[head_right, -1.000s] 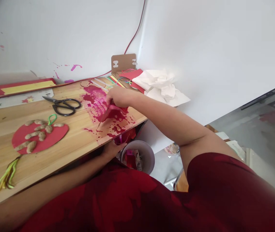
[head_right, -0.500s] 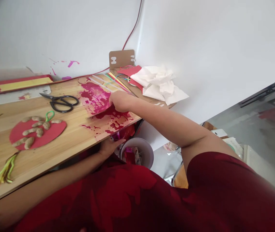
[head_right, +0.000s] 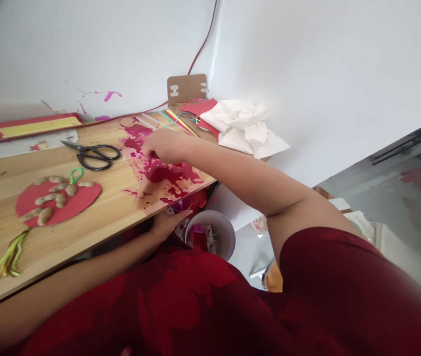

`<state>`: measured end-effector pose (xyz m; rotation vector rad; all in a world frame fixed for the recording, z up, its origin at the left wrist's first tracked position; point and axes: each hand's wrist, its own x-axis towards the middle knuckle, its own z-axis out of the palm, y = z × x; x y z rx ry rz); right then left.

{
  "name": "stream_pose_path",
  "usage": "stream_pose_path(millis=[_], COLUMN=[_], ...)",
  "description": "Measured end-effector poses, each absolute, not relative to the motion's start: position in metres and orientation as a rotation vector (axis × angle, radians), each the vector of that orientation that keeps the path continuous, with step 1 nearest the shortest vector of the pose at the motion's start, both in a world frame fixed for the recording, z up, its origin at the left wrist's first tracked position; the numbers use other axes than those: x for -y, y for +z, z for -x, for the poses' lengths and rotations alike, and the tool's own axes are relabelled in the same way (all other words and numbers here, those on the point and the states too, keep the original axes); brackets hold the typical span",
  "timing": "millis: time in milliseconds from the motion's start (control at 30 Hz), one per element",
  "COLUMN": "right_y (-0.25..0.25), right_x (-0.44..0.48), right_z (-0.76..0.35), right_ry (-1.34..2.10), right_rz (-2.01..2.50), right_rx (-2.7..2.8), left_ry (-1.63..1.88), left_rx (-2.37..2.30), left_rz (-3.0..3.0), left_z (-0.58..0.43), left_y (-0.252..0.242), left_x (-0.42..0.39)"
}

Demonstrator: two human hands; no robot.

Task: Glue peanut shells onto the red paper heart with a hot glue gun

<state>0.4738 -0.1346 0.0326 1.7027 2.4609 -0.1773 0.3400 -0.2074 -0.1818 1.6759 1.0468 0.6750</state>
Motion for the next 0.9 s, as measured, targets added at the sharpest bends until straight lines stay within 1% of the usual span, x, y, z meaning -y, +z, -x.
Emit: stream_pose_path(millis=[100,200,367,500,667,833,900], right_y=[0.021,0.014,0.021,0.028,0.036,0.028,0.022], right_x=[0.123,0.126,0.149,0.169,0.168,0.135,0.127], right_z=[-0.467,-0.469,-0.481,-0.49,-0.508,-0.529,-0.532], right_ry=[-0.258,-0.25,-0.204,-0.258,-0.321,-0.156,-0.15], right_rz=[-1.572,-1.498,-1.481,-1.479,-1.722,-1.987,-2.035], right_rx=[-2.565,-2.561,-2.433,-2.391,-2.367,-2.292,-2.212], left_ry=[0.712,0.744,0.639,0.612,0.663,0.69,0.679], left_rx=[-1.005,-0.997,-0.983,-0.954,-1.058,-1.056,-1.052], left_rz=[-1.676,-1.712,-1.644,-1.645,-1.644,-1.665,-1.656], left_z=[-0.34,-0.34,-0.343,-0.346,-0.35,-0.354,-0.355], left_y=[-0.183,-0.183,-0.18,-0.178,-0.183,-0.179,-0.176], left_x=[0.207,0.206,0.205,0.205,0.209,0.21,0.21])
